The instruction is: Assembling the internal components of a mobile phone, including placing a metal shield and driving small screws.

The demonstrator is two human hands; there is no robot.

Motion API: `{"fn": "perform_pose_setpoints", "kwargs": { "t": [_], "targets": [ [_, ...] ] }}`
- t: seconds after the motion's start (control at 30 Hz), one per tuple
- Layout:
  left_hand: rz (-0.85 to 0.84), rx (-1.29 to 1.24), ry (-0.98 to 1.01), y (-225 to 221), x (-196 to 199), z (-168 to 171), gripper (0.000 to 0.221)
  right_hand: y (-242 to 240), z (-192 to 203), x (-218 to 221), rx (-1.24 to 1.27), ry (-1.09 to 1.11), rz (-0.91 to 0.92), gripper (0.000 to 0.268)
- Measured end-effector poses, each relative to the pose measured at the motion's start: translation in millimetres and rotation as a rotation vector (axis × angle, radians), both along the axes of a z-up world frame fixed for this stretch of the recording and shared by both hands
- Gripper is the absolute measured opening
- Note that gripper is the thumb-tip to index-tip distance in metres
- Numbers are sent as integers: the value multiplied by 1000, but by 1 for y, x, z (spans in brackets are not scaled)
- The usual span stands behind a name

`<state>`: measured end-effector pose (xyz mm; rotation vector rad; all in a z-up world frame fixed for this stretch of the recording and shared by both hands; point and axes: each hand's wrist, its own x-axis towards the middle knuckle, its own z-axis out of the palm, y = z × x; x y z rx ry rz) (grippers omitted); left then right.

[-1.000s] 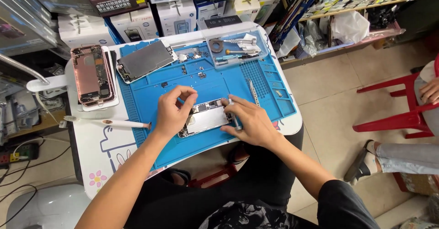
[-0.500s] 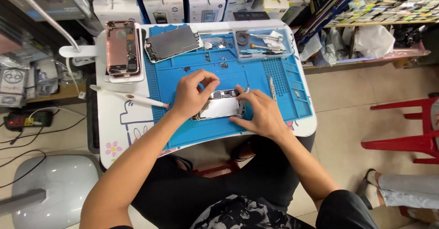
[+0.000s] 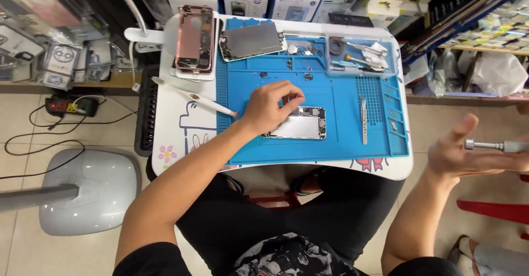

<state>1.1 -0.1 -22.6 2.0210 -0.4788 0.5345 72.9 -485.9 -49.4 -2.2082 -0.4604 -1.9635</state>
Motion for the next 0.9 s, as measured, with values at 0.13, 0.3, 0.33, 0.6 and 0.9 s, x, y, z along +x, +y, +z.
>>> {"fn": "perform_pose_setpoints", "kwargs": {
  "t": [0.13, 0.3, 0.33, 0.6, 0.9],
  "targets": [
    [16, -1, 27, 1, 0, -1, 5, 100, 58, -20, 86, 89, 41, 67],
    [44, -10, 11, -2, 1, -2, 6, 200, 86, -35, 81, 277, 634, 29],
    [38, -9, 11, -1, 1, -2, 6, 210, 85, -36, 83, 277, 628, 29],
    [54, -12, 48, -2, 1, 4, 7, 255, 54, -19, 172, 1016, 1213, 47],
    [26, -116, 16, -3, 10, -7, 5, 200, 42, 29, -75, 0, 524, 45]
  ]
}}
